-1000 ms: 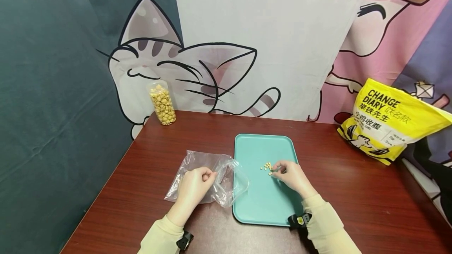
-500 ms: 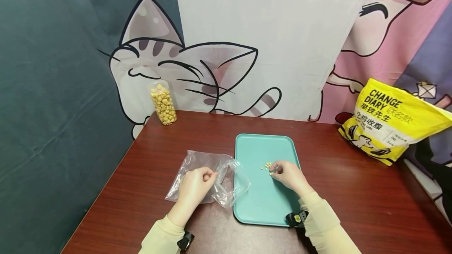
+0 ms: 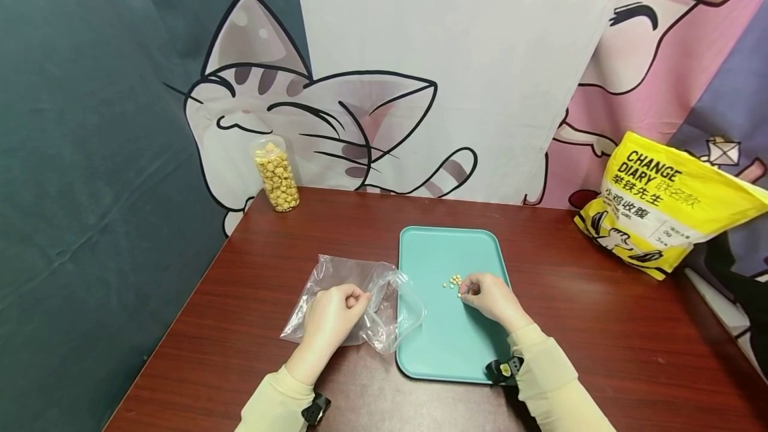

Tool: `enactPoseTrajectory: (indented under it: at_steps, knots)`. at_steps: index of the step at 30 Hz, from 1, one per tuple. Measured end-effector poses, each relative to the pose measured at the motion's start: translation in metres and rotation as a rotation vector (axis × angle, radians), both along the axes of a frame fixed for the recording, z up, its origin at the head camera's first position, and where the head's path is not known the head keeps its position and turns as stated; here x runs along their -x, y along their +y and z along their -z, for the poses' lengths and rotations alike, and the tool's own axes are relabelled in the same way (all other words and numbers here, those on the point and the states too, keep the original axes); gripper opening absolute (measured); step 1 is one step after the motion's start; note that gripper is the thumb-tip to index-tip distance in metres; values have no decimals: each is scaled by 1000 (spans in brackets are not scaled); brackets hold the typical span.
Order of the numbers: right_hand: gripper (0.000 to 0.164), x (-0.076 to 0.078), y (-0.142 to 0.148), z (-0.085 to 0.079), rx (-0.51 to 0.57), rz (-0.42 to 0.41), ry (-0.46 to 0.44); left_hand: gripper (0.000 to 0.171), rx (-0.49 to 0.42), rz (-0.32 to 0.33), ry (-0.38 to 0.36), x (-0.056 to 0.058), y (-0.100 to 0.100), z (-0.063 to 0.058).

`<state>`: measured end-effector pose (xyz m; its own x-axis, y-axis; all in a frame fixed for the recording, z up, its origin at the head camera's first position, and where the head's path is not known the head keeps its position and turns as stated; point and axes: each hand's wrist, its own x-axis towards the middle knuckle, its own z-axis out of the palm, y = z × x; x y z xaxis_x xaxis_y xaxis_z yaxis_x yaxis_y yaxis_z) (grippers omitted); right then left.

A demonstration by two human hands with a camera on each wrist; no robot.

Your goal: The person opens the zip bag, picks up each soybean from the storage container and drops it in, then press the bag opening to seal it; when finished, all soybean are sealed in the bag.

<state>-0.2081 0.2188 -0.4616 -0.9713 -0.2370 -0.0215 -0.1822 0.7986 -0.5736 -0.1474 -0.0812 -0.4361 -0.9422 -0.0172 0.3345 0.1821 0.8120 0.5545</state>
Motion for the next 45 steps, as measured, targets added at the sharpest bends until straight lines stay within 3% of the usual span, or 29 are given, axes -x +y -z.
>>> enactPoseTrajectory:
  at_steps: [14,20,31,45]
  knots:
    - [5,-6,3,-5,35,63,-5,16,5,-2,-17,-1,1,0]
    - [7,-11,-3,-6,70,62,54,15,1,-5,-22,-2,0,1]
    - [6,-19,-25,-13,108,-5,158,15,-14,-4,-31,-1,-1,0]
    - [6,-35,-52,-19,220,-167,141,13,-10,8,-28,0,3,-2]
